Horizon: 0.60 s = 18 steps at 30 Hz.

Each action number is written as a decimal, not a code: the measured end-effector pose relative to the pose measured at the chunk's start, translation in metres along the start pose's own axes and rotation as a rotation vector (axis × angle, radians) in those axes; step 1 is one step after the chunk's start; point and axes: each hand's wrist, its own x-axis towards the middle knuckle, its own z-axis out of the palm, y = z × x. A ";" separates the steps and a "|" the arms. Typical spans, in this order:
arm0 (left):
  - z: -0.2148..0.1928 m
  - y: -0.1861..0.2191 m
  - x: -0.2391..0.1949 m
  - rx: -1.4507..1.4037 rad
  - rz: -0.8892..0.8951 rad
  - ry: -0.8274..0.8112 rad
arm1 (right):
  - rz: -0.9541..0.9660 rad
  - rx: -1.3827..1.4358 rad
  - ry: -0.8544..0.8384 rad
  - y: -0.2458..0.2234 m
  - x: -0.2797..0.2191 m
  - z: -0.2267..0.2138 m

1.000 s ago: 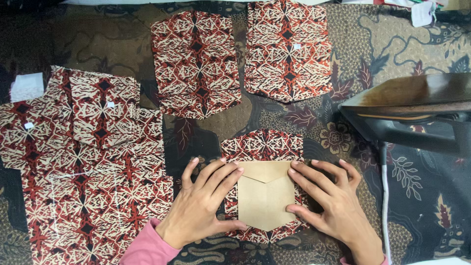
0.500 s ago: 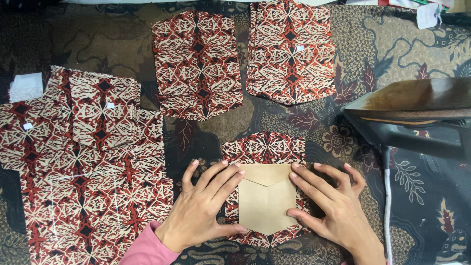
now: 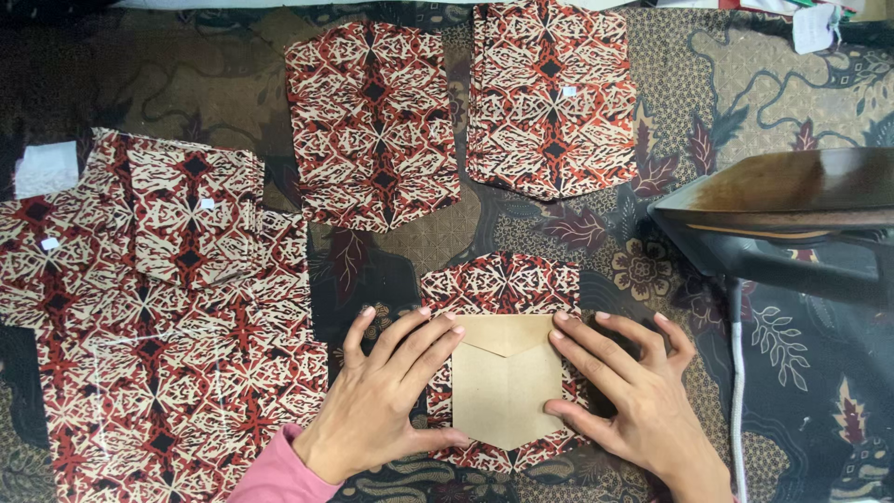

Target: The person irons several small patterned fabric pieces using a cardboard template to guide the folds. They repeatedly place the template, press the fabric with an iron, remove the template, and move to the next piece.

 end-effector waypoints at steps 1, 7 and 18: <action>0.000 0.000 0.000 -0.002 0.000 -0.002 | 0.001 -0.002 -0.001 0.000 0.000 0.000; -0.001 0.000 0.001 -0.002 0.005 0.001 | -0.002 0.005 0.012 0.000 -0.001 0.000; -0.005 0.002 0.005 -0.030 -0.010 -0.020 | -0.014 0.013 0.019 0.000 0.001 0.000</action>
